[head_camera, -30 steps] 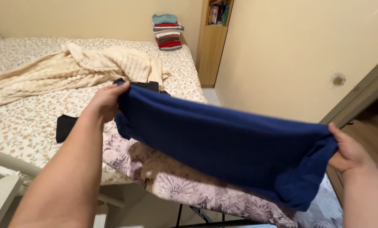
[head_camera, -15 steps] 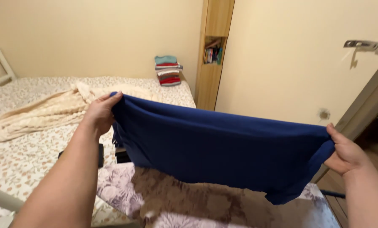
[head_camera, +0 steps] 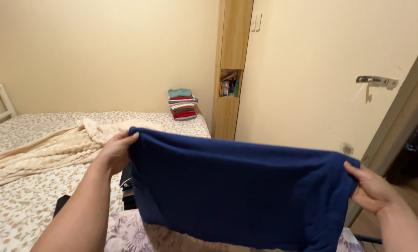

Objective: Fold a blue t-shirt and place it on a stack of folded clothes.

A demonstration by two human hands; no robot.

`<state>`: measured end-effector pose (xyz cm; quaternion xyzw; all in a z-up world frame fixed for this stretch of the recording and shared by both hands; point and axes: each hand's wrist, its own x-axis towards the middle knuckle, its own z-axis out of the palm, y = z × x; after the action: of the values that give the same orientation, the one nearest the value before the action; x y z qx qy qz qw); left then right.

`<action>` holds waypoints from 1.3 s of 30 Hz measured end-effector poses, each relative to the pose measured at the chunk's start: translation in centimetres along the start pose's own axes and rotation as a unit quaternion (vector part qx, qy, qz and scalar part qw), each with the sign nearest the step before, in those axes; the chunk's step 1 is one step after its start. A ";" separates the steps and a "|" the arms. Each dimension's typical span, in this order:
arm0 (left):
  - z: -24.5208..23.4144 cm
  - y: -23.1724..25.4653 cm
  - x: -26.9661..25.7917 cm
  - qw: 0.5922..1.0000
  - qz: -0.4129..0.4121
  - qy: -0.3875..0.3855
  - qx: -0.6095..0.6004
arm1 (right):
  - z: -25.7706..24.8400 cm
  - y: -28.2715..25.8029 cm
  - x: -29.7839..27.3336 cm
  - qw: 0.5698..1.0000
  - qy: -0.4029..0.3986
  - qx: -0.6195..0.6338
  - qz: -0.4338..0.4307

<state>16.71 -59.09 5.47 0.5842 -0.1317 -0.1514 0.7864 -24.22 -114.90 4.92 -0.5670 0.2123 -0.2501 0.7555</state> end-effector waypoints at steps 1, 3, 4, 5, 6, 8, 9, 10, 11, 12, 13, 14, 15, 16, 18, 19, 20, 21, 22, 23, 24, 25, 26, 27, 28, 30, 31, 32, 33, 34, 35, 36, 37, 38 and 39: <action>0.0 0.1 0.3 1.000 -0.002 0.001 0.001 | -0.5 0.1 0.4 1.000 0.001 0.001 0.002; 0.1 0.3 1.0 0.997 0.047 -0.045 -0.044 | -1.6 0.0 1.4 1.000 -0.019 0.002 -0.023; 0.3 0.6 1.1 0.997 0.047 -0.045 -0.044 | -2.3 0.1 2.4 1.000 -0.019 0.002 -0.023; 0.4 1.0 1.2 0.998 0.056 -0.019 -0.020 | -3.0 0.2 3.3 0.999 -0.011 -0.007 -0.042; 0.7 1.3 1.3 0.998 0.064 0.007 0.005 | -3.7 0.2 4.3 0.998 -0.004 -0.017 -0.060; 0.5 1.5 2.4 0.996 0.087 0.004 0.003 | -2.9 -0.7 3.7 0.997 0.018 -0.021 -0.077; 0.3 1.6 2.9 0.994 0.110 0.002 0.000 | -2.5 -1.2 3.4 0.994 0.039 -0.025 -0.095; 0.5 2.0 2.7 0.994 0.110 0.003 0.000 | -3.8 -1.0 4.6 0.994 0.039 -0.026 -0.095; 0.7 2.4 2.6 0.994 0.101 0.024 -0.018 | -5.2 -0.8 5.7 0.993 0.028 -0.007 -0.113; 0.9 2.7 2.5 0.994 0.091 0.045 -0.036 | -6.6 -0.6 6.8 0.991 0.019 0.011 -0.131; 0.6 2.6 2.9 0.994 0.091 0.046 -0.036 | -6.1 -0.8 6.3 0.991 0.018 0.010 -0.130; 0.3 2.4 3.4 0.991 0.098 0.049 -0.082 | -5.7 -0.9 5.8 0.991 0.024 0.017 -0.131; 0.1 2.2 3.8 0.985 0.104 0.053 -0.127 | -5.4 -1.1 5.3 0.990 0.030 0.023 -0.132; 0.2 2.4 3.4 0.985 0.104 0.053 -0.127 | -4.3 -1.5 4.3 0.991 0.030 0.023 -0.132; 0.6 2.7 2.6 0.987 0.130 0.070 -0.056 | -2.2 -2.4 2.3 0.989 0.091 -0.008 -0.118; 1.4 3.4 1.4 0.987 0.130 0.070 -0.056 | -2.1 -2.3 2.2 0.989 0.091 -0.008 -0.117; 2.2 4.1 0.2 0.990 0.119 0.068 -0.042 | -2.0 -2.3 2.1 0.991 0.070 -0.021 -0.115; 3.1 4.7 -1.0 0.991 0.108 0.067 -0.028 | -2.0 -2.4 1.9 0.992 0.050 -0.034 -0.112; 2.9 4.7 -0.9 0.991 0.108 0.067 -0.028 | -2.1 -2.5 1.9 0.992 0.050 -0.034 -0.112; 2.6 4.6 -0.8 0.992 0.112 0.044 -0.025 | -2.2 -2.6 1.9 0.993 0.041 -0.020 -0.107; 2.3 4.5 -0.8 0.993 0.116 0.021 -0.023 | -2.3 -2.6 1.8 0.994 0.031 -0.006 -0.101; 1.8 4.5 -0.7 0.993 0.116 0.022 -0.023 | -1.9 -2.8 1.3 0.994 0.031 -0.006 -0.100; 1.4 4.4 -0.6 0.992 0.125 0.024 0.002 | -1.4 -3.0 0.9 0.991 0.061 -0.052 -0.108; 1.0 4.4 -0.5 0.990 0.134 0.026 0.028 | -1.0 -3.2 0.4 0.984 0.090 -0.098 -0.116; 0.9 4.4 -0.5 0.990 0.134 0.026 0.028 | -0.7 -3.1 0.3 0.984 0.090 -0.099 -0.115; 0.6 4.5 -0.5 0.973 0.184 0.011 0.138 | 0.1 -3.0 -0.1 0.932 0.139 -0.275 -0.189; 0.8 4.8 -0.9 0.973 0.183 0.011 0.138 | 0.4 -3.0 -0.4 0.933 0.139 -0.275 -0.188; 0.9 4.9 -1.3 0.942 0.176 0.067 0.280 | 0.7 -3.0 -0.8 0.898 0.177 -0.359 -0.182; 1.1 5.1 -1.7 0.887 0.164 0.122 0.415 | 1.0 -2.9 -1.2 0.855 0.213 -0.439 -0.175; 0.9 5.0 -1.7 0.887 0.163 0.122 0.414 | -0.5 -2.5 0.1 0.855 0.213 -0.439 -0.175; 0.7 4.8 -1.6 0.841 0.179 0.134 0.493 | -1.9 -2.1 1.5 0.878 0.184 -0.400 -0.188; 0.4 4.6 -1.6 0.787 0.192 0.145 0.568 | -3.4 -1.5 2.8 0.899 0.154 -0.358 -0.199; 0.9 4.9 -2.5 0.787 0.190 0.146 0.569 | -2.7 -1.6 2.3 0.899 0.153 -0.359 -0.197; 1.5 5.1 -3.3 0.771 0.156 0.212 0.580 | -2.2 -1.8 1.7 0.923 0.117 -0.308 -0.201; 2.2 5.4 -4.0 0.750 0.121 0.277 0.588 | -1.7 -2.0 1.2 0.942 0.080 -0.256 -0.203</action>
<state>12.60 -58.00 11.10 0.9266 -0.0406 0.2209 0.3016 -24.55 -117.36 6.38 -0.7502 0.2094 -0.3798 0.4991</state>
